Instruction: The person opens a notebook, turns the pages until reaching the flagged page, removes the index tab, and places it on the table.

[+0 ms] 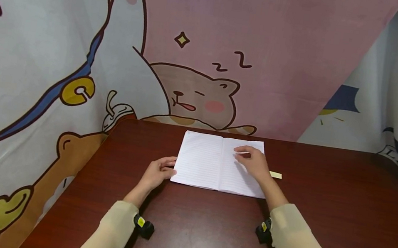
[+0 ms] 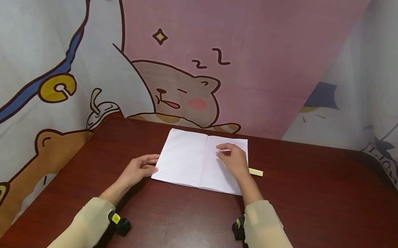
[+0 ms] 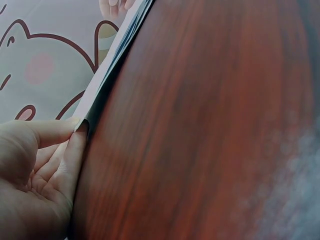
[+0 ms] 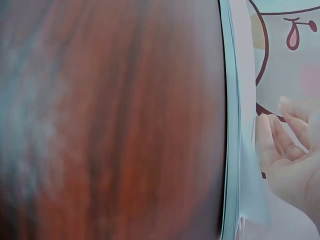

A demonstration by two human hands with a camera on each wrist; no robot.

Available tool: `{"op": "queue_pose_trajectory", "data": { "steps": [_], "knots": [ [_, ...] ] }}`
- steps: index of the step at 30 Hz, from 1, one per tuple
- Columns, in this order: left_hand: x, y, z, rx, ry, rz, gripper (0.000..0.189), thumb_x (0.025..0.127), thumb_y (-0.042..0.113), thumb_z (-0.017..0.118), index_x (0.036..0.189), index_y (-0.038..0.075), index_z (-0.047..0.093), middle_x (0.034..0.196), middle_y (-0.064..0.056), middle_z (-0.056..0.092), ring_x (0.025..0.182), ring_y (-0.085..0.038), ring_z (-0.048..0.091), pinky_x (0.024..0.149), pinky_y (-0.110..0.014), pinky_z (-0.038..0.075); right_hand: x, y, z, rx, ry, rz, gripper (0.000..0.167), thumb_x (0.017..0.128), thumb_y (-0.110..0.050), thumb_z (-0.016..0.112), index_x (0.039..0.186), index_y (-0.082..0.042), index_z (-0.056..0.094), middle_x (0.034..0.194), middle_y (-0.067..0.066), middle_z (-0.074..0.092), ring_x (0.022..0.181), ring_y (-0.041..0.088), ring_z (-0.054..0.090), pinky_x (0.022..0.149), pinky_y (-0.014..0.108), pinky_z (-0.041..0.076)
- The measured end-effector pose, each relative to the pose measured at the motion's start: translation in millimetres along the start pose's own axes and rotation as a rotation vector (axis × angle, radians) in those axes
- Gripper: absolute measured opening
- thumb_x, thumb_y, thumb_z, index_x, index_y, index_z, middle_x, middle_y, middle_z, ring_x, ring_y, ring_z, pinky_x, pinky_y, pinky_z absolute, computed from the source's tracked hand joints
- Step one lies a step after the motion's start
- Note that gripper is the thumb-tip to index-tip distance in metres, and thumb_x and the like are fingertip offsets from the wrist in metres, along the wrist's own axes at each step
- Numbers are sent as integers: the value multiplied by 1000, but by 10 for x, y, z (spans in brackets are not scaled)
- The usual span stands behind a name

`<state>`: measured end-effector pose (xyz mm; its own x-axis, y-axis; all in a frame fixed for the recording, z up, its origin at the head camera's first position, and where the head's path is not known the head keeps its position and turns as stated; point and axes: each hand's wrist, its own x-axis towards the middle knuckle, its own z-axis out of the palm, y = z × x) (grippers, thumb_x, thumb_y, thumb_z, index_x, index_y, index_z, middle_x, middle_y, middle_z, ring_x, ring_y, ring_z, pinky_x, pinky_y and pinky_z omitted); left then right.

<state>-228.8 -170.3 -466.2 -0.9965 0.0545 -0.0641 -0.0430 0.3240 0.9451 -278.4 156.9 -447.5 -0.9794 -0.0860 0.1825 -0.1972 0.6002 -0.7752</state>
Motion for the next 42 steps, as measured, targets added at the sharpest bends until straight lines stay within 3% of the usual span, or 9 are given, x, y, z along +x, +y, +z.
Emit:
{"op": "queue_pose_trajectory", "data": {
  "steps": [9, 19, 28, 35, 42],
  "knots": [
    [-1, -2, 2, -4, 1, 11, 45, 90, -1, 68, 134, 4, 61, 127, -21, 67, 105, -27, 68, 79, -28, 57, -5, 31, -75, -4, 7, 14, 24, 92, -13, 69, 115, -5, 72, 122, 20, 69, 98, 30, 67, 74, 27, 47],
    [-7, 33, -6, -6, -7, 23, 45, 90, -3, 67, 134, 2, 61, 127, -22, 67, 104, -27, 68, 79, -27, 56, -8, 37, -160, -27, 34, 0, 24, 91, -12, 70, 114, -3, 72, 118, 20, 71, 101, 34, 67, 81, 34, 47],
    [2, 3, -9, -4, -7, 24, 45, 90, -1, 68, 134, 4, 61, 127, -21, 67, 105, -28, 68, 80, -28, 56, -12, 77, -197, -41, 67, 32, 25, 92, -14, 70, 115, -5, 72, 121, 20, 70, 103, 34, 66, 80, 31, 45],
    [6, -8, -9, -1, -9, 14, 45, 90, -2, 67, 134, 4, 61, 127, -21, 67, 104, -26, 68, 81, -28, 57, -47, 89, -245, -34, 100, 41, 27, 92, -11, 68, 118, -1, 70, 128, 25, 64, 108, 40, 68, 89, 44, 53],
    [8, -17, -14, -4, -10, 16, 45, 90, -3, 68, 134, 3, 61, 126, -21, 67, 104, -26, 68, 80, -26, 56, -55, 150, -267, -19, 112, 58, 33, 93, -11, 66, 123, 2, 65, 134, 28, 55, 117, 43, 62, 99, 52, 50]
  ]
}}
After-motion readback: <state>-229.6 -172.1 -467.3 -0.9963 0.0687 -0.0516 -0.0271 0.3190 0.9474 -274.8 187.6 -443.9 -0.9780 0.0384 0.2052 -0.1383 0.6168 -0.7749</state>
